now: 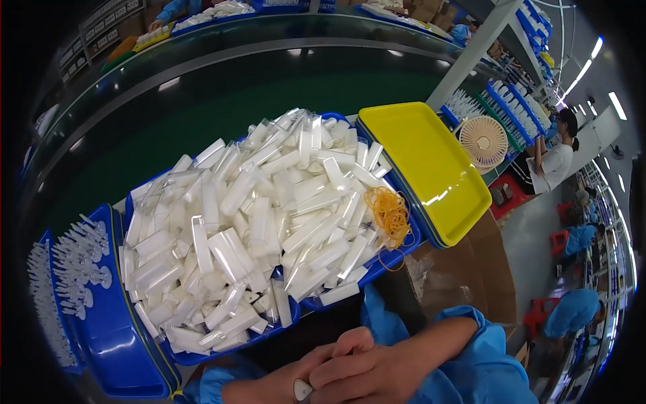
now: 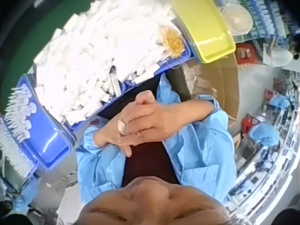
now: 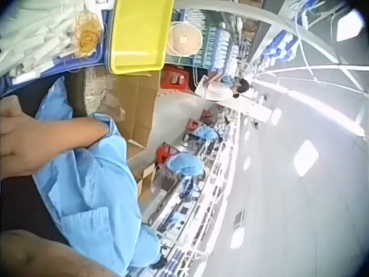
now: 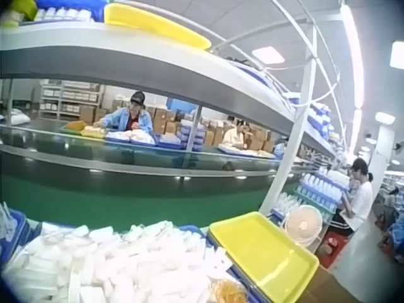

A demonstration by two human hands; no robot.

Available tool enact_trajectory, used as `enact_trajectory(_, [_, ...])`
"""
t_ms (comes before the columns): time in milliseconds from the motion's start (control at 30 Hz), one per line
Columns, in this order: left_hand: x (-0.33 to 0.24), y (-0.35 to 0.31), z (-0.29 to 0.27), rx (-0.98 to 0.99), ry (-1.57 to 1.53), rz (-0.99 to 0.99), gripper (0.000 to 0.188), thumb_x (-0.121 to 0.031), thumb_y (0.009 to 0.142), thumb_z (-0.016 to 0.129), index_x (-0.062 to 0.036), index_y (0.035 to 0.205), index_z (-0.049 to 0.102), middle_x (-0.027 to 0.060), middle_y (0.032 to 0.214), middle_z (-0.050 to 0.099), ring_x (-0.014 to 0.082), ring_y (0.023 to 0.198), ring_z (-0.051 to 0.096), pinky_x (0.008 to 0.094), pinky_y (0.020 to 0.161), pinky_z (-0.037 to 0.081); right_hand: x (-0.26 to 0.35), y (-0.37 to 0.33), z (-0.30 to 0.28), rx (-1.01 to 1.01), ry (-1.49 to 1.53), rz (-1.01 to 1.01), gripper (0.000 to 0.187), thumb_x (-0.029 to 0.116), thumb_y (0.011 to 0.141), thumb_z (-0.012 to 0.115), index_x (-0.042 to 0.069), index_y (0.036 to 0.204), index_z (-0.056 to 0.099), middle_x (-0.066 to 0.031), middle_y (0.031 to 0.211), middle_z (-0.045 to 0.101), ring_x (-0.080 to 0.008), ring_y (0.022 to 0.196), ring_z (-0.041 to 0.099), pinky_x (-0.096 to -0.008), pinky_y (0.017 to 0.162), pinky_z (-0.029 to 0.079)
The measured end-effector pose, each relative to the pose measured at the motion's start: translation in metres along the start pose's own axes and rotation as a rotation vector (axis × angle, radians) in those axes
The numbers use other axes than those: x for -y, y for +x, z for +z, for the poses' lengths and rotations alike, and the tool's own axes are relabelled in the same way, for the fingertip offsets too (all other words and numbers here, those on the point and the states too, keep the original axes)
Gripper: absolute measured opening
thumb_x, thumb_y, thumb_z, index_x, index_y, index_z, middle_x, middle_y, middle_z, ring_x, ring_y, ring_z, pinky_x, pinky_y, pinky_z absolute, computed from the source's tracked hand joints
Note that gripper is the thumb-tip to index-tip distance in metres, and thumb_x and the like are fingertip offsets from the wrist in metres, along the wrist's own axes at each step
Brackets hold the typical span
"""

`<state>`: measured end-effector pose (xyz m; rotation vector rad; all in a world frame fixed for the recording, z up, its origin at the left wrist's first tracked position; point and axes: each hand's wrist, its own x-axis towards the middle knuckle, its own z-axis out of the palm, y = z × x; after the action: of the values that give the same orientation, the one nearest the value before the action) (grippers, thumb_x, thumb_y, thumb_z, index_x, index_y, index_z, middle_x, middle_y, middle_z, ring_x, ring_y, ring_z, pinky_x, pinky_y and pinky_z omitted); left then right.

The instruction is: The recorder is assembling small plastic components, likely parts for lighters, by grouping them and securing them with rubber bands on a production line.

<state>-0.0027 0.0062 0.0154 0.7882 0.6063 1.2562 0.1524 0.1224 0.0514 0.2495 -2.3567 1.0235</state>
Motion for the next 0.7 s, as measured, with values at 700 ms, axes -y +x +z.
enact_trajectory(700, [0.007,0.013,-0.005,0.038,0.325,-0.166,0.024,-0.003,0.067,0.074,-0.0053,0.079,0.053,0.0011,0.066,0.055,0.0069,0.060,0.053,0.0204,0.055,0.042,-0.118,-0.029,-0.069,-0.239,-0.960,0.642,0.011,0.013,0.067,0.065,0.010,0.077,0.061,-0.0044,0.101,0.053,-0.0231,0.102,0.046,-0.0414,0.079,0.028])
